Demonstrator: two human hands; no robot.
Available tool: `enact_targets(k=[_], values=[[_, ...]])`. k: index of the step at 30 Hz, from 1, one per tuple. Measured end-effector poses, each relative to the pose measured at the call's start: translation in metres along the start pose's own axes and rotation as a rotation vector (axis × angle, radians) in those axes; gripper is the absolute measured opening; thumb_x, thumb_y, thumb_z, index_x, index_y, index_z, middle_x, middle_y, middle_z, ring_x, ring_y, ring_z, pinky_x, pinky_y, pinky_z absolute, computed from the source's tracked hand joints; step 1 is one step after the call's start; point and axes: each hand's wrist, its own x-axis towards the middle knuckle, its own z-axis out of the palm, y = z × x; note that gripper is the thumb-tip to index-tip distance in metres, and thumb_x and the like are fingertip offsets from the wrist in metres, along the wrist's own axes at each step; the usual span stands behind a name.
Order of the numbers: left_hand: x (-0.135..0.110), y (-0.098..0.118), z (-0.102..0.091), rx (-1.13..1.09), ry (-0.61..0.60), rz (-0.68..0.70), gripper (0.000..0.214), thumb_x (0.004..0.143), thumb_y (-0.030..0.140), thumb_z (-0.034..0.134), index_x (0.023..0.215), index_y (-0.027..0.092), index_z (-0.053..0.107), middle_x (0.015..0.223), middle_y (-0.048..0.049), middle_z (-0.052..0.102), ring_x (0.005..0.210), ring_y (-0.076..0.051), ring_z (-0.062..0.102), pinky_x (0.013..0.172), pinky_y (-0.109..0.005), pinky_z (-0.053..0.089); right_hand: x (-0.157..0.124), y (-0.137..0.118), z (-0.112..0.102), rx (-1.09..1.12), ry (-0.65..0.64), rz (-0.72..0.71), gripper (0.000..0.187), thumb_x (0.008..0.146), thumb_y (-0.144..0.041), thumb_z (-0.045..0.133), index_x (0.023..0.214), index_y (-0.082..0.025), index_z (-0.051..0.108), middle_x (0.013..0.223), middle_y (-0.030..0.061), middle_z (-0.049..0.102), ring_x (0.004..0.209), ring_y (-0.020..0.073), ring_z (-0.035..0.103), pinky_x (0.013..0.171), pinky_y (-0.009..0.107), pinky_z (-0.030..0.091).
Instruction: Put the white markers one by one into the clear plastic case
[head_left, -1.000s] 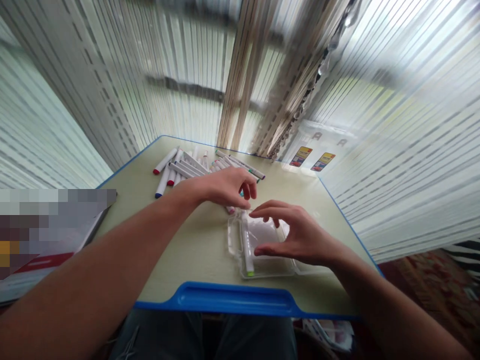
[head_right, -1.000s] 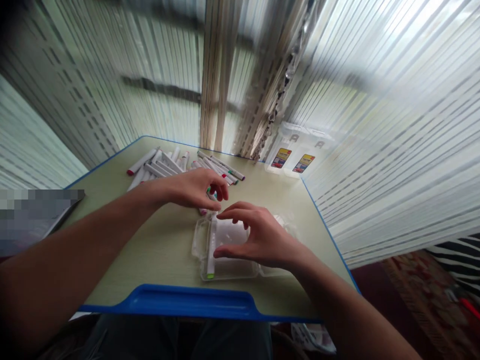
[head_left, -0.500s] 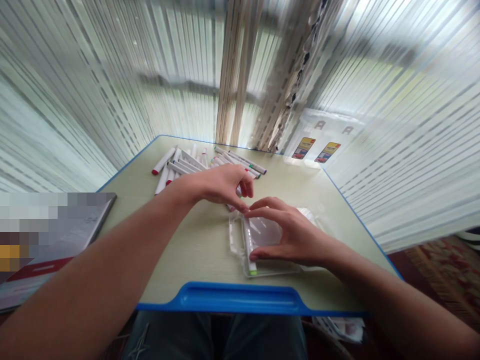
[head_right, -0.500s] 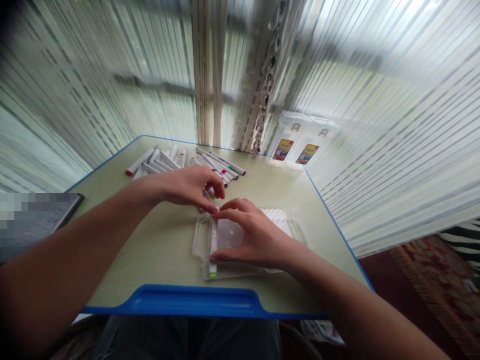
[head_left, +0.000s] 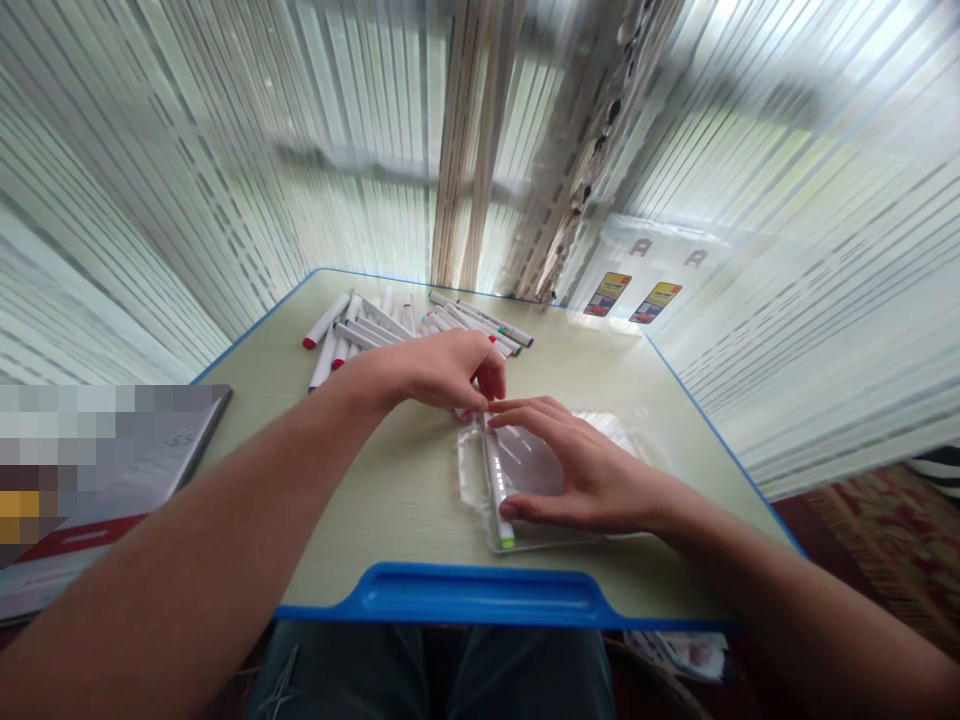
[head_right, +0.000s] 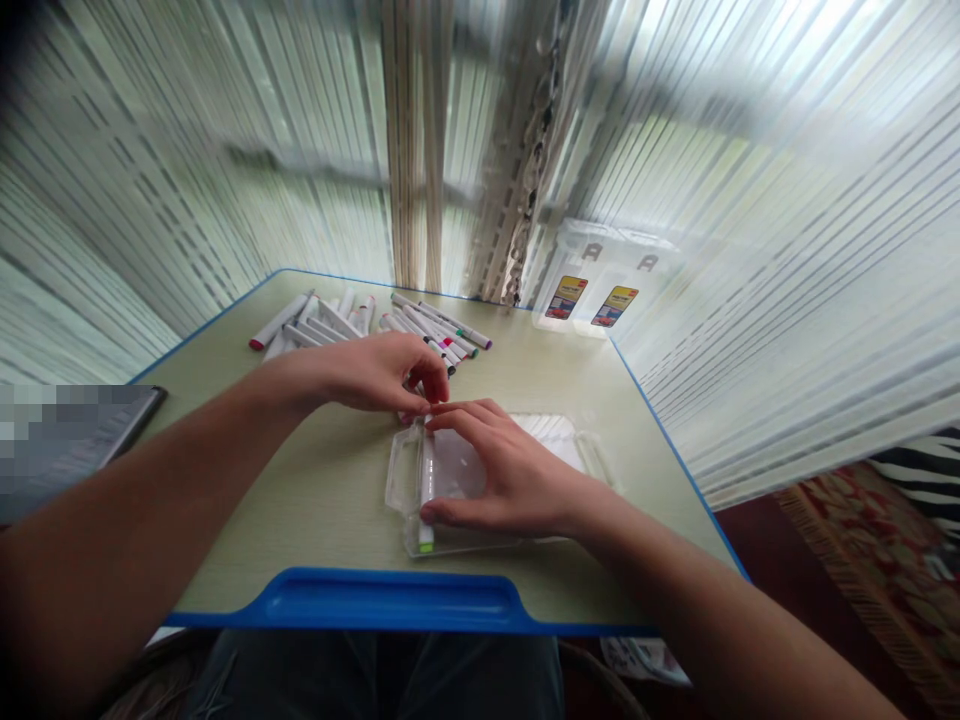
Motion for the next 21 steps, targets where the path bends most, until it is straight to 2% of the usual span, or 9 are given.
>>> enact_targets(k=[5, 16, 21], values=[[0.0011, 0.0013, 0.0017, -0.052, -0.008, -0.034, 0.023, 0.071, 0.007, 0.063, 0.090, 0.011, 0.076, 0.075, -0.0039, 0.074, 0.068, -0.014, 0.067, 0.059, -0.020, 0.046, -0.0004, 0.0015, 0.0004, 0.025, -0.003, 0.004, 0.078, 0.079, -0.054, 0.079, 0.141, -0.017, 0.049, 0.142, 0.0153, 0.057, 0.134, 0.0293, 0.050, 0.116, 0.048, 0.040], [0.0028, -0.0022, 0.0045, -0.060, 0.030, -0.049, 0.024, 0.067, 0.012, 0.064, 0.088, 0.013, 0.076, 0.076, -0.0038, 0.074, 0.068, -0.015, 0.067, 0.058, -0.022, 0.045, -0.0009, 0.0025, 0.0007, 0.061, 0.009, 0.022, 0.081, 0.074, -0.056, 0.082, 0.140, -0.023, 0.049, 0.142, 0.0134, 0.057, 0.135, 0.0321, 0.049, 0.115, 0.054, 0.039], [0.0026, -0.0015, 0.0039, -0.060, 0.035, -0.042, 0.024, 0.067, 0.013, 0.065, 0.089, 0.013, 0.076, 0.077, -0.0045, 0.074, 0.069, -0.015, 0.066, 0.058, -0.022, 0.044, -0.0008, 0.0033, 0.0011, 0.066, 0.012, 0.041, 0.082, 0.071, -0.056, 0.084, 0.138, -0.022, 0.051, 0.140, 0.0132, 0.058, 0.133, 0.0314, 0.051, 0.115, 0.052, 0.040]])
